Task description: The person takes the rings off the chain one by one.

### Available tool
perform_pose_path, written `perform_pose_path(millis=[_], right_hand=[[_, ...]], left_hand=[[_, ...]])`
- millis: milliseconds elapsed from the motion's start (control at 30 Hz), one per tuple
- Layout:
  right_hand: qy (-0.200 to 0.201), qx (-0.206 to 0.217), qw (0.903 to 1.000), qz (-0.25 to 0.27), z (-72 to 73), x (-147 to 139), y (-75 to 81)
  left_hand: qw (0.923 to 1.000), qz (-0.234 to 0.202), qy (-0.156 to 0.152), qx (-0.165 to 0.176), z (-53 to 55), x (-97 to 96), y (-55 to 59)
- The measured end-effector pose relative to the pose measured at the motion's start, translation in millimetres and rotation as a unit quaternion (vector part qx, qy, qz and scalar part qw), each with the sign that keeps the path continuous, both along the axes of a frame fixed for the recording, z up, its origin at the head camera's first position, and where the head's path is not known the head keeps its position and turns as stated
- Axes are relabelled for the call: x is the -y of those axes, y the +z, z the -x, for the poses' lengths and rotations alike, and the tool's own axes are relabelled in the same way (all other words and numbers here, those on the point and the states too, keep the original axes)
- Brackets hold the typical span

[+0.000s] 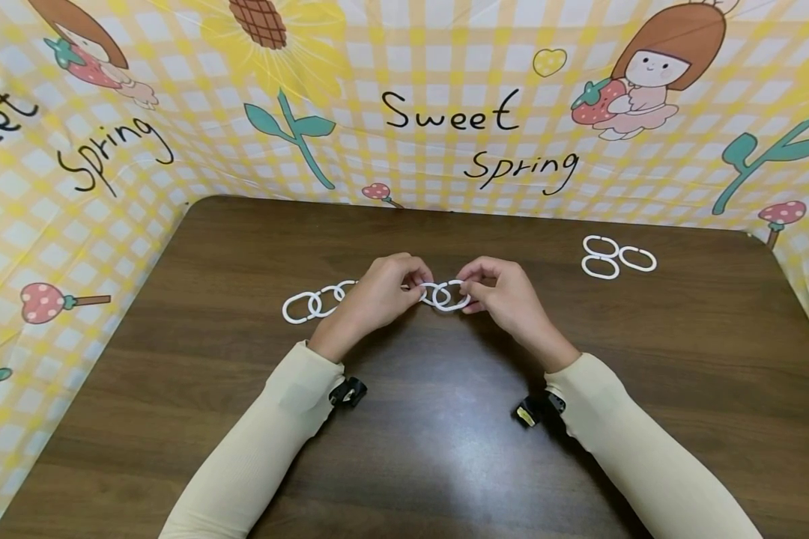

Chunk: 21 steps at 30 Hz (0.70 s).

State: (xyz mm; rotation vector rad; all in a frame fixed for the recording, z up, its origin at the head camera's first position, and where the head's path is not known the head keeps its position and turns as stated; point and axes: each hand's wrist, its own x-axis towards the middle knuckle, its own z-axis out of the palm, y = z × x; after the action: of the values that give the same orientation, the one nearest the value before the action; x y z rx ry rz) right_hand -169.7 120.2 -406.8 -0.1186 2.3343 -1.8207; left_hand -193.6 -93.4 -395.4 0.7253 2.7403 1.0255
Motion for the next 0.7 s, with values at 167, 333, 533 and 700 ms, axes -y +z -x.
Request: perform_pose_path(millis=[167,333,533,700], right_hand=[[-0.002,0.010,0.9999,0.007,1.5,2.2,0.4],[0.001,0.016,0.9999,0.004,2.0,3.5,1.4],[0.004,0.021,0.9997,-0.012,2.6,5.1,2.7],[0.007,0.026,0.9995,-0.018,2.7,6.2,2.8]], left_hand=[[1.0000,-0.003,0.000,-0.004,0.3,0.5,-0.8],[0.9999,-0.005,-0.004,-0.010,0.0,1.1,-0.3],[0.9999,-0.009,-0.007,-0.013,-0.5,1.4,0.5],[0.9998,-0.010,-0.010,-0.013,-0.9,1.1,0.8]])
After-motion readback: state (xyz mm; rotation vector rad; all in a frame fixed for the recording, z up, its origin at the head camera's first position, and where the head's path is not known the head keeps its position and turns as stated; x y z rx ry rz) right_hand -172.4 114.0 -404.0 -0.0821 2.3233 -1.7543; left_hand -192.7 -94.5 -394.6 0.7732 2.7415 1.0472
